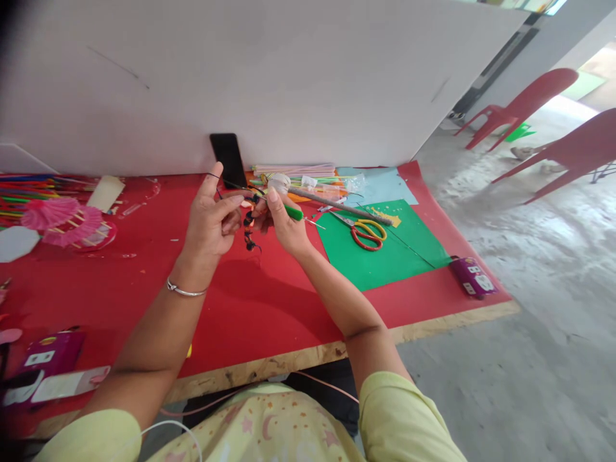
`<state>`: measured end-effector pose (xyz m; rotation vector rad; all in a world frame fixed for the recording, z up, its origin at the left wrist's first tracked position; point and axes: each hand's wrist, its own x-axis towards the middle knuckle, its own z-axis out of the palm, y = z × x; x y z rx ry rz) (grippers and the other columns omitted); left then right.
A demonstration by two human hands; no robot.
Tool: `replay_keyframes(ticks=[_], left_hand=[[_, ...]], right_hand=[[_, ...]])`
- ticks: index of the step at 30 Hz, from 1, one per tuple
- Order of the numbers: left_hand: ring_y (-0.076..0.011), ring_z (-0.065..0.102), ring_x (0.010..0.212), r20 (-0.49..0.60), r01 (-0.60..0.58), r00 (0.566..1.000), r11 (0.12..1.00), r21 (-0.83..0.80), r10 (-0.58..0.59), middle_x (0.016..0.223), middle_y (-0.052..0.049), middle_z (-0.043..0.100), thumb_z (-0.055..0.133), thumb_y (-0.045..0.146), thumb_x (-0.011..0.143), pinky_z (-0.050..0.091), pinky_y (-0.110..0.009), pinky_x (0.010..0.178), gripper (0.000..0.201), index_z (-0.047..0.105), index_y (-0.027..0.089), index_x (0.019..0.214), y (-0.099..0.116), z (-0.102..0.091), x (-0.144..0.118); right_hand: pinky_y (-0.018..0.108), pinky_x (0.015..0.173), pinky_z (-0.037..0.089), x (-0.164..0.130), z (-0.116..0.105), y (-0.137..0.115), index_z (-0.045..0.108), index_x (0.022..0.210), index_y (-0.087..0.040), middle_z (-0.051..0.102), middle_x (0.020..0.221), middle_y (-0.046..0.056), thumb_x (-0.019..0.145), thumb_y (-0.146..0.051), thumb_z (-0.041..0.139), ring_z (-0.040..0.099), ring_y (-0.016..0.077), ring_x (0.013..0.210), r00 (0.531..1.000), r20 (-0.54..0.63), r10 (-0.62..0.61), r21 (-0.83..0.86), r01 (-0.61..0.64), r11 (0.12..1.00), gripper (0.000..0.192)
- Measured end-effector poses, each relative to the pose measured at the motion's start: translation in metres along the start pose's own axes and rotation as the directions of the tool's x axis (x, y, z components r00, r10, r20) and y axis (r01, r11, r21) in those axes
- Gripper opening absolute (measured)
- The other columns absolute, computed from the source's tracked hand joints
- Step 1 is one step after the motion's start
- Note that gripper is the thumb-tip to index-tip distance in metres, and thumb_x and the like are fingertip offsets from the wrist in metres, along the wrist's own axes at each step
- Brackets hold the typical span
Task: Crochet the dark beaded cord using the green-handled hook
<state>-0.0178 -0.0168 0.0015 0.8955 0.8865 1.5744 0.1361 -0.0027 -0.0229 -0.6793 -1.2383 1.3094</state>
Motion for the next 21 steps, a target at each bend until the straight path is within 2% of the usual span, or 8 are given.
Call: replay_keyframes(ticks=[6,8,11,14,17,19,21], left_hand=[[-0.0018,0.036,0.037,0.093,0.159,0.984,0.986,-0.042,-0.155,0.086,0.004,0.080,0.092,0.024,0.071,0.023,-0.021,0.036,0.108,0.048,0.032,0.169,0.002,-0.001,0.002],[-0.0023,0.040,0.039,0.074,0.121,0.990,0.992,-0.046,-0.117,0.088,0.004,0.081,0.097,0.023,0.067,0.025,-0.021,0.037,0.117,0.045,0.035,0.171,0.000,0.001,0.001],[-0.0044,0.047,0.042,0.003,-0.004,1.000,0.999,-0.034,0.004,0.086,0.005,0.081,0.101,0.021,0.064,0.028,-0.021,0.040,0.125,0.042,0.040,0.173,-0.004,0.004,0.000],[-0.0036,0.041,0.038,0.021,0.042,0.999,0.999,-0.034,-0.042,0.071,0.009,0.071,0.100,0.020,0.066,0.025,-0.020,0.039,0.118,0.046,0.039,0.169,-0.003,0.001,0.001],[-0.0023,0.033,0.034,0.109,0.167,0.980,0.986,-0.013,-0.165,0.061,0.013,0.059,0.099,0.019,0.064,0.021,-0.018,0.037,0.112,0.053,0.035,0.165,0.002,-0.006,0.004],[-0.0020,0.033,0.034,0.173,0.234,0.957,0.972,0.013,-0.233,0.060,0.013,0.057,0.100,0.018,0.062,0.020,-0.017,0.037,0.111,0.055,0.033,0.163,0.006,-0.012,0.006],[-0.0017,0.033,0.034,0.230,0.290,0.929,0.956,0.038,-0.291,0.061,0.011,0.059,0.100,0.017,0.061,0.019,-0.016,0.037,0.109,0.058,0.032,0.160,0.007,-0.016,0.008]], right_hand=[[0.023,0.049,0.050,0.001,0.000,0.003,0.062,0.085,-0.025,0.068,0.077,-0.001,0.092,-0.090,0.060,0.064,0.0109,0.058,0.999,-0.023,0.048,-0.012,-0.048,0.999,0.066],[0.024,0.050,0.050,-0.001,0.001,0.003,0.063,0.085,-0.025,0.065,0.076,-0.002,0.094,-0.089,0.060,0.062,0.0108,0.057,0.999,-0.035,0.011,-0.046,-0.012,0.999,0.065],[0.024,0.051,0.049,-0.005,0.003,0.004,0.065,0.088,-0.024,0.063,0.074,-0.003,0.096,-0.083,0.064,0.058,0.0093,0.054,0.997,-0.045,-0.068,-0.052,0.066,0.996,0.060],[0.024,0.051,0.047,-0.004,0.002,0.005,0.066,0.090,-0.022,0.064,0.075,-0.002,0.097,-0.081,0.066,0.056,0.0085,0.054,0.997,-0.029,-0.076,-0.006,0.076,0.997,0.059],[0.023,0.045,0.042,0.005,-0.005,0.007,0.062,0.084,-0.023,0.063,0.071,-0.001,0.096,-0.089,0.057,0.054,0.0096,0.051,0.991,0.037,0.128,0.079,-0.130,0.988,0.068],[0.022,0.040,0.037,0.012,-0.012,0.007,0.057,0.078,-0.023,0.061,0.066,-0.002,0.094,-0.094,0.052,0.053,0.0099,0.048,0.946,0.123,0.300,0.115,-0.314,0.942,0.072],[0.020,0.037,0.034,0.018,-0.021,0.008,0.055,0.074,-0.023,0.061,0.062,-0.002,0.094,-0.093,0.053,0.053,0.0097,0.045,0.893,0.214,0.396,0.117,-0.426,0.897,0.073]])
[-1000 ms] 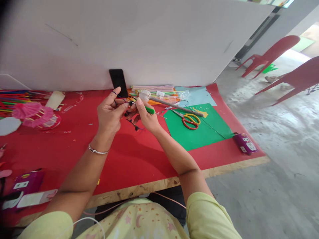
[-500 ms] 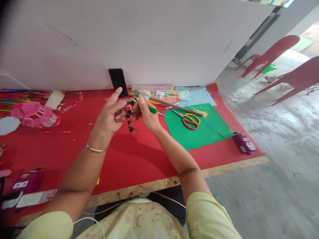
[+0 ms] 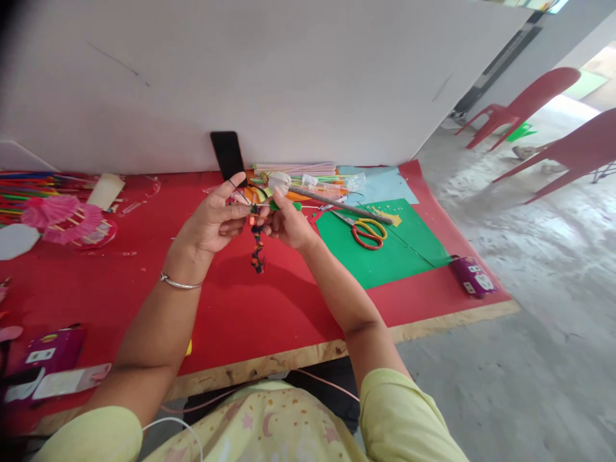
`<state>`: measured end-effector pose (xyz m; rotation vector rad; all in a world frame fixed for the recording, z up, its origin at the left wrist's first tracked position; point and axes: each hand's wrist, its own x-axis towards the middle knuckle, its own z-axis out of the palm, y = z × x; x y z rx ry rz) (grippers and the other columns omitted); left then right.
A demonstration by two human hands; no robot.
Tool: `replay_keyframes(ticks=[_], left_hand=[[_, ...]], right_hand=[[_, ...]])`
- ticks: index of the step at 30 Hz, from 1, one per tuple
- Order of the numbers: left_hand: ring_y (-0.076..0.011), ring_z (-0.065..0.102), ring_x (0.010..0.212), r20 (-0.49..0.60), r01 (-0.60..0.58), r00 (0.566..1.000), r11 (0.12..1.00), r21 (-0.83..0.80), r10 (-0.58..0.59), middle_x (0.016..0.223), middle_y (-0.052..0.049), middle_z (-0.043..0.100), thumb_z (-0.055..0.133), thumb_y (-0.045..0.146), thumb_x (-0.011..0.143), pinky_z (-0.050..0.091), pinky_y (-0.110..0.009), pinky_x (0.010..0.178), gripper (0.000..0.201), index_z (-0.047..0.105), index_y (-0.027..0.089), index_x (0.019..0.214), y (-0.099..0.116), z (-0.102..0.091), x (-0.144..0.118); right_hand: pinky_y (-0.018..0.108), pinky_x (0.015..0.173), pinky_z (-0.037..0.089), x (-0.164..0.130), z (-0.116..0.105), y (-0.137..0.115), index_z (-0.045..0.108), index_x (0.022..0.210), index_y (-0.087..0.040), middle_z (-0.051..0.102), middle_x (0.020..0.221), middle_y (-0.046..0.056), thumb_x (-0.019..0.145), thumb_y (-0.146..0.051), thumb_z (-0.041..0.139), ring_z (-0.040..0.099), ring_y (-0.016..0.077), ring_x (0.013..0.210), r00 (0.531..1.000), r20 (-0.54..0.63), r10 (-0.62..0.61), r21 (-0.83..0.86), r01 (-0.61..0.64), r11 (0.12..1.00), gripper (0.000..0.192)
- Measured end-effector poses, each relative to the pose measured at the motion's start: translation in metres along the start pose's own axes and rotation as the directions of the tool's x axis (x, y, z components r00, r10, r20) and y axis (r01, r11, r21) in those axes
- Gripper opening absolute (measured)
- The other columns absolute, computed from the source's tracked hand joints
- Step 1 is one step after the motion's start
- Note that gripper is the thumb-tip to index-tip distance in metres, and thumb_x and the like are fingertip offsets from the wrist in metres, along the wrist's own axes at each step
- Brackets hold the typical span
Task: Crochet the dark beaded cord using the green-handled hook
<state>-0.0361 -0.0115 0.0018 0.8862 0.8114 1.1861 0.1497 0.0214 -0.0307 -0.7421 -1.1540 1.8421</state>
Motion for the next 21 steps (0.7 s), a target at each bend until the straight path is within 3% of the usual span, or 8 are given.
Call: replay_keyframes(ticks=[4,10,17,21], left_hand=[[-0.0017,0.032,0.033,0.065,0.045,0.997,0.999,0.012,-0.045,0.064,0.008,0.064,0.102,0.016,0.059,0.019,-0.017,0.036,0.101,0.067,0.032,0.152,-0.001,-0.004,0.002],[-0.0021,0.033,0.035,0.047,0.032,0.998,0.999,0.033,-0.033,0.065,0.006,0.065,0.103,0.013,0.057,0.020,-0.016,0.035,0.108,0.066,0.034,0.156,0.000,-0.005,0.001],[-0.0027,0.036,0.036,0.055,0.005,0.998,0.999,0.051,-0.008,0.065,0.005,0.068,0.101,0.012,0.058,0.023,-0.017,0.036,0.102,0.068,0.031,0.152,0.003,-0.001,-0.002],[-0.0038,0.041,0.038,0.023,-0.039,0.999,0.997,0.059,0.037,0.069,0.005,0.073,0.098,0.012,0.060,0.024,-0.017,0.037,0.112,0.059,0.031,0.162,0.003,0.001,-0.002]], right_hand=[[0.017,0.035,0.033,0.002,-0.017,-0.005,0.053,0.069,-0.021,0.067,0.062,0.000,0.103,-0.079,0.055,0.057,0.0099,0.043,0.986,0.136,0.095,-0.017,-0.094,0.995,0.067],[0.021,0.037,0.049,0.003,-0.031,-0.010,0.057,0.070,-0.019,0.078,0.071,0.008,0.108,-0.063,0.057,0.068,0.0148,0.045,0.957,0.263,0.121,-0.057,-0.110,0.992,0.057],[0.021,0.039,0.052,0.001,-0.027,-0.011,0.058,0.073,-0.019,0.078,0.069,0.007,0.106,-0.071,0.057,0.071,0.0156,0.046,0.962,0.256,0.099,-0.074,-0.082,0.994,0.061],[0.020,0.040,0.052,0.001,-0.019,-0.009,0.060,0.082,-0.020,0.077,0.069,0.003,0.104,-0.082,0.053,0.070,0.0141,0.045,0.978,0.208,0.031,-0.040,-0.023,0.999,0.066]])
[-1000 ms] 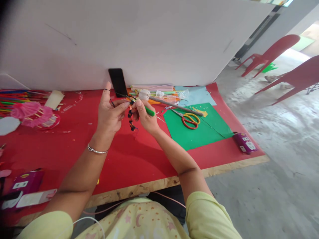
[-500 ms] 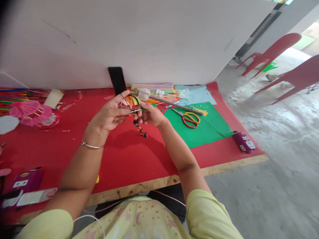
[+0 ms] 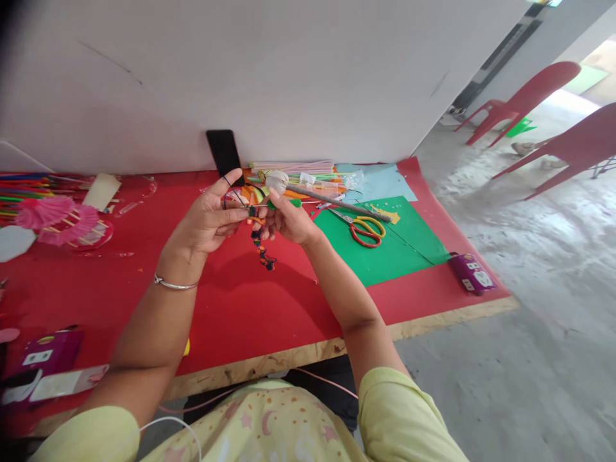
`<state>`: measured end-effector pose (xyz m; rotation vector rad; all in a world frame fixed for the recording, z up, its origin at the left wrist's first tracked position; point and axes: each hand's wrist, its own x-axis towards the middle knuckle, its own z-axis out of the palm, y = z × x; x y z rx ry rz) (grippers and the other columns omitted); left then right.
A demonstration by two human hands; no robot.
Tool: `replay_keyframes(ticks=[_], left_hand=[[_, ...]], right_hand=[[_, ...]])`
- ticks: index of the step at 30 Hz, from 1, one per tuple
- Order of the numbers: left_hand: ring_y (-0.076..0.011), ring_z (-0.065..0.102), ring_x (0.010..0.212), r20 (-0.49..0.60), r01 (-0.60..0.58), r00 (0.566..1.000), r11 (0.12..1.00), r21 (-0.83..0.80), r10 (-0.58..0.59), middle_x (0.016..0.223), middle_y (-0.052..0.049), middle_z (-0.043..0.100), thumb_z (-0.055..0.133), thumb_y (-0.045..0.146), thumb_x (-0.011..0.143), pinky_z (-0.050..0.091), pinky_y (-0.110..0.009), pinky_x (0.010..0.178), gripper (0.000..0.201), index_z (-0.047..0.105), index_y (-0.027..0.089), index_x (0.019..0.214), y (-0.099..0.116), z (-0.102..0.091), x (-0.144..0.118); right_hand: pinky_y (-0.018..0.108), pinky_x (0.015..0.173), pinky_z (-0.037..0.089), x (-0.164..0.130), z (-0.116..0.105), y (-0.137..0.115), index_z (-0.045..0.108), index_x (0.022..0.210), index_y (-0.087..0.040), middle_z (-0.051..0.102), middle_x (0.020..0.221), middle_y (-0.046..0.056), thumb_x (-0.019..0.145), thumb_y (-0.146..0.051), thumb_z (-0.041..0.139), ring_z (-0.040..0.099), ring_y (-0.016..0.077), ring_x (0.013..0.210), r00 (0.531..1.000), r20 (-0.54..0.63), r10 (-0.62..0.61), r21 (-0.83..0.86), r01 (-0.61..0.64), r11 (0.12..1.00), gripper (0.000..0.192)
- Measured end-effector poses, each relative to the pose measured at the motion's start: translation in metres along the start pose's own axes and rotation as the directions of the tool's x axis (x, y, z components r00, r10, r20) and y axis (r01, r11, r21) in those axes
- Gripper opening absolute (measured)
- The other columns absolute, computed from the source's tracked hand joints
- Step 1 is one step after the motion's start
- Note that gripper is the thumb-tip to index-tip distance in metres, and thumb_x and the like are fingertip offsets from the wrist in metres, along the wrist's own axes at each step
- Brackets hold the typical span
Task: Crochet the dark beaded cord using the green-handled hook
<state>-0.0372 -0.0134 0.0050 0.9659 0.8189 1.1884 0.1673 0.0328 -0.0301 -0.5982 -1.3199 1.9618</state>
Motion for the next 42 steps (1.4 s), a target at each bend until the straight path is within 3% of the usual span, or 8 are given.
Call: replay_keyframes(ticks=[6,10,18,23,31,37,42], left_hand=[[-0.0049,0.046,0.043,-0.073,-0.147,0.986,0.988,0.048,0.150,0.081,0.001,0.080,0.095,0.009,0.064,0.029,-0.020,0.042,0.127,0.039,0.028,0.176,0.001,0.008,-0.003],[-0.0045,0.044,0.043,-0.055,-0.109,0.992,0.994,0.029,0.110,0.078,0.003,0.078,0.095,0.009,0.064,0.025,-0.020,0.042,0.129,0.036,0.027,0.178,0.003,0.008,-0.004],[-0.0037,0.038,0.041,-0.003,-0.009,1.000,1.000,-0.004,0.009,0.070,0.006,0.074,0.095,0.011,0.066,0.021,-0.019,0.041,0.121,0.044,0.027,0.174,0.008,0.004,-0.006],[-0.0040,0.040,0.042,0.018,0.003,1.000,0.999,0.037,-0.004,0.069,0.005,0.071,0.095,0.012,0.062,0.021,-0.019,0.040,0.123,0.043,0.020,0.174,0.011,0.005,-0.007],[-0.0049,0.037,0.040,0.061,-0.025,0.998,0.997,0.070,0.021,0.066,0.003,0.068,0.096,0.017,0.063,0.019,-0.022,0.038,0.087,0.072,0.024,0.147,0.008,-0.002,-0.005],[-0.0041,0.036,0.041,0.070,-0.015,0.997,0.997,0.069,0.010,0.066,0.005,0.067,0.094,0.015,0.065,0.020,-0.021,0.040,0.087,0.069,0.021,0.148,0.008,-0.002,-0.005],[-0.0054,0.044,0.047,0.062,-0.008,0.998,0.998,0.063,0.004,0.072,0.003,0.070,0.093,0.012,0.063,0.022,-0.019,0.042,0.095,0.064,0.019,0.153,0.006,0.003,-0.006]], right_hand=[[0.019,0.042,0.052,0.004,0.005,0.004,0.060,0.082,-0.021,0.074,0.069,0.001,0.102,-0.084,0.052,0.068,0.0115,0.047,0.991,-0.108,-0.079,0.028,0.083,0.996,0.067],[0.019,0.042,0.051,0.003,0.007,0.003,0.060,0.081,-0.021,0.074,0.069,0.000,0.104,-0.082,0.052,0.068,0.0110,0.046,0.991,-0.111,-0.079,0.037,0.084,0.996,0.065],[0.020,0.042,0.053,0.000,0.003,-0.001,0.057,0.075,-0.020,0.077,0.070,0.005,0.107,-0.073,0.054,0.069,0.0136,0.047,0.997,-0.071,-0.027,0.020,0.028,0.999,0.062],[0.021,0.044,0.055,-0.001,-0.002,0.000,0.058,0.072,-0.019,0.079,0.071,0.007,0.106,-0.068,0.059,0.071,0.0145,0.048,1.000,-0.025,-0.014,0.009,0.015,1.000,0.060],[0.022,0.041,0.055,0.000,-0.012,0.003,0.061,0.068,-0.019,0.080,0.071,0.009,0.100,-0.063,0.067,0.071,0.0160,0.047,0.998,0.051,-0.031,-0.023,0.032,0.999,0.055],[0.024,0.041,0.056,0.001,-0.015,0.007,0.062,0.068,-0.019,0.079,0.070,0.008,0.095,-0.067,0.071,0.073,0.0176,0.050,0.997,0.057,-0.049,-0.038,0.051,0.998,0.056],[0.021,0.044,0.055,0.002,-0.003,0.009,0.062,0.073,-0.019,0.072,0.067,0.003,0.093,-0.078,0.070,0.069,0.0140,0.053,0.994,0.022,-0.104,-0.079,0.106,0.991,0.063]])
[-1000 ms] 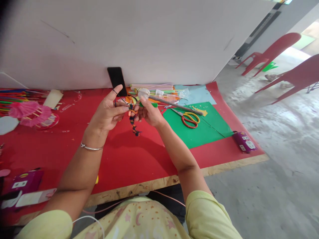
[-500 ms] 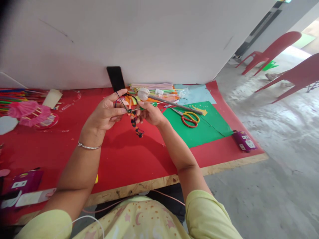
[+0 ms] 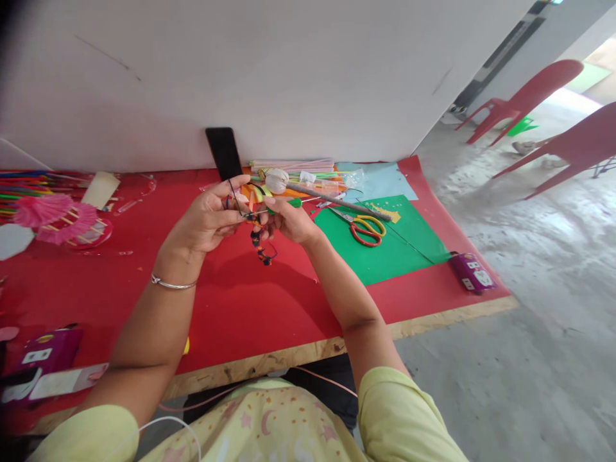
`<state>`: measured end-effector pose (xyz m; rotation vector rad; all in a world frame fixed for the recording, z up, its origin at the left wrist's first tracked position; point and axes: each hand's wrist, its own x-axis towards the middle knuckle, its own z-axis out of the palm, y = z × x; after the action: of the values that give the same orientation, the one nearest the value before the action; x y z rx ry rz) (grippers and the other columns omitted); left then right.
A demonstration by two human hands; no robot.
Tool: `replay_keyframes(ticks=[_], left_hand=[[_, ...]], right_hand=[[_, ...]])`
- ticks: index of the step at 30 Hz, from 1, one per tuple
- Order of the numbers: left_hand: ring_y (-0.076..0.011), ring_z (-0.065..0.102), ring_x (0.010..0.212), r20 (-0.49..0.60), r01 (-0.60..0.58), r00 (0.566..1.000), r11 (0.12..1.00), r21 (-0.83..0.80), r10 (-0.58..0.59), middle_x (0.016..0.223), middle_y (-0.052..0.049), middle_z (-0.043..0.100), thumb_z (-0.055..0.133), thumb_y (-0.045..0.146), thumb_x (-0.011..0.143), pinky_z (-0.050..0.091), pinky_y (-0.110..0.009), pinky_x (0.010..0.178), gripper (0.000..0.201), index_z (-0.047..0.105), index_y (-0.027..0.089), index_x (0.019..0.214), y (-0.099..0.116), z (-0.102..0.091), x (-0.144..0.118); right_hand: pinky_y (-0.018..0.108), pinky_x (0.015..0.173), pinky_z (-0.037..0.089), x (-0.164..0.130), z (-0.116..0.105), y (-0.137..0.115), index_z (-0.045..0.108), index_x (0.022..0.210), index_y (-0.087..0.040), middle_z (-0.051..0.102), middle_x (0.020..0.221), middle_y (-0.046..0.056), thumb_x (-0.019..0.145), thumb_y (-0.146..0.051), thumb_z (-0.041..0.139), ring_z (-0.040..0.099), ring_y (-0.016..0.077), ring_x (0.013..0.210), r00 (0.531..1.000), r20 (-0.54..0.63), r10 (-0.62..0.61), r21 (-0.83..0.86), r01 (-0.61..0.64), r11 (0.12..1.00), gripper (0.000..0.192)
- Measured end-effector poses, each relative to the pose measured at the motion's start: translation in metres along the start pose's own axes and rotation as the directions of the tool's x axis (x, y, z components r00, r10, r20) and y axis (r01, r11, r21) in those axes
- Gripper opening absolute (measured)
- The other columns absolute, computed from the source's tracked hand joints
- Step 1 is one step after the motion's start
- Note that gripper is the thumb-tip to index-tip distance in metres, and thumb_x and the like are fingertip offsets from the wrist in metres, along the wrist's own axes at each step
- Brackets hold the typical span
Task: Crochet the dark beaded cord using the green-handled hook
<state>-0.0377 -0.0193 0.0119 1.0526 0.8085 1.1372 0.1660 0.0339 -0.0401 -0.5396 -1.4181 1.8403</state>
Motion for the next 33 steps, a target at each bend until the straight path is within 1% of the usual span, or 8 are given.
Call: replay_keyframes(ticks=[8,15,17,19,22,26,29,33], left_hand=[[-0.0047,0.041,0.044,-0.070,-0.048,0.997,0.998,-0.046,0.045,0.071,0.006,0.070,0.095,0.016,0.064,0.023,-0.019,0.042,0.106,0.056,0.028,0.162,0.002,-0.001,0.002],[-0.0019,0.035,0.039,-0.063,0.001,0.998,0.995,-0.097,-0.007,0.071,0.010,0.067,0.096,0.014,0.070,0.017,-0.020,0.041,0.121,0.037,0.034,0.174,0.004,-0.002,0.001],[-0.0009,0.032,0.039,-0.015,0.052,0.998,0.986,-0.159,-0.055,0.072,0.010,0.066,0.098,0.017,0.070,0.014,-0.019,0.040,0.115,0.043,0.033,0.170,0.003,-0.002,0.001],[0.0002,0.029,0.039,0.045,0.105,0.994,0.975,-0.197,-0.098,0.077,0.007,0.070,0.099,0.020,0.067,0.011,-0.019,0.040,0.107,0.052,0.032,0.162,0.003,-0.001,0.001],[0.0013,0.027,0.039,0.125,0.161,0.982,0.970,-0.184,-0.139,0.084,0.003,0.075,0.100,0.021,0.063,0.010,-0.018,0.040,0.098,0.063,0.031,0.152,0.001,-0.002,0.001],[0.0004,0.026,0.038,0.164,0.183,0.973,0.974,-0.131,-0.161,0.072,0.004,0.070,0.099,0.017,0.063,0.009,-0.020,0.040,0.089,0.069,0.027,0.146,-0.002,-0.004,0.001],[-0.0004,0.026,0.038,0.144,0.164,0.978,0.981,-0.105,-0.148,0.066,0.005,0.066,0.098,0.017,0.064,0.010,-0.020,0.040,0.095,0.066,0.026,0.152,-0.002,-0.002,0.001],[-0.0027,0.034,0.040,0.025,0.043,0.999,0.998,-0.052,-0.042,0.066,0.008,0.067,0.096,0.013,0.064,0.017,-0.020,0.041,0.121,0.045,0.031,0.172,0.001,0.005,-0.002]], right_hand=[[0.018,0.045,0.042,-0.009,0.026,-0.009,0.072,0.089,-0.018,0.068,0.082,0.000,0.104,-0.075,0.062,0.061,0.0065,0.055,0.932,-0.126,-0.341,-0.252,0.303,0.919,0.059],[0.021,0.054,0.053,-0.015,0.042,-0.010,0.079,0.094,-0.021,0.069,0.098,0.004,0.103,-0.063,0.072,0.068,0.0107,0.074,0.855,-0.199,-0.479,-0.338,0.399,0.852,0.043],[0.021,0.052,0.052,-0.012,0.044,-0.006,0.077,0.093,-0.022,0.068,0.092,0.002,0.099,-0.068,0.075,0.066,0.0099,0.069,0.858,-0.244,-0.453,-0.234,0.401,0.886,0.046],[0.019,0.047,0.049,-0.008,0.041,-0.003,0.073,0.088,-0.021,0.066,0.082,0.000,0.097,-0.073,0.073,0.062,0.0089,0.060,0.903,-0.246,-0.351,-0.077,0.343,0.936,0.052],[0.019,0.040,0.044,-0.004,0.030,-0.003,0.064,0.076,-0.020,0.062,0.074,-0.002,0.099,-0.071,0.070,0.057,0.0078,0.050,0.978,-0.154,-0.138,0.143,0.161,0.977,0.056],[0.019,0.037,0.046,-0.002,0.015,-0.005,0.058,0.063,-0.018,0.063,0.072,-0.002,0.097,-0.065,0.074,0.060,0.0080,0.045,1.000,-0.020,-0.009,0.233,0.014,0.972,0.061],[0.018,0.037,0.046,-0.002,0.012,-0.006,0.057,0.061,-0.017,0.065,0.072,-0.002,0.099,-0.061,0.074,0.060,0.0076,0.045,0.999,-0.031,0.014,0.244,-0.006,0.970,0.060],[0.018,0.040,0.047,-0.001,0.016,-0.009,0.060,0.069,-0.019,0.060,0.065,-0.003,0.105,-0.058,0.068,0.062,0.0094,0.050,0.994,-0.109,0.021,0.195,0.001,0.981,0.054]])
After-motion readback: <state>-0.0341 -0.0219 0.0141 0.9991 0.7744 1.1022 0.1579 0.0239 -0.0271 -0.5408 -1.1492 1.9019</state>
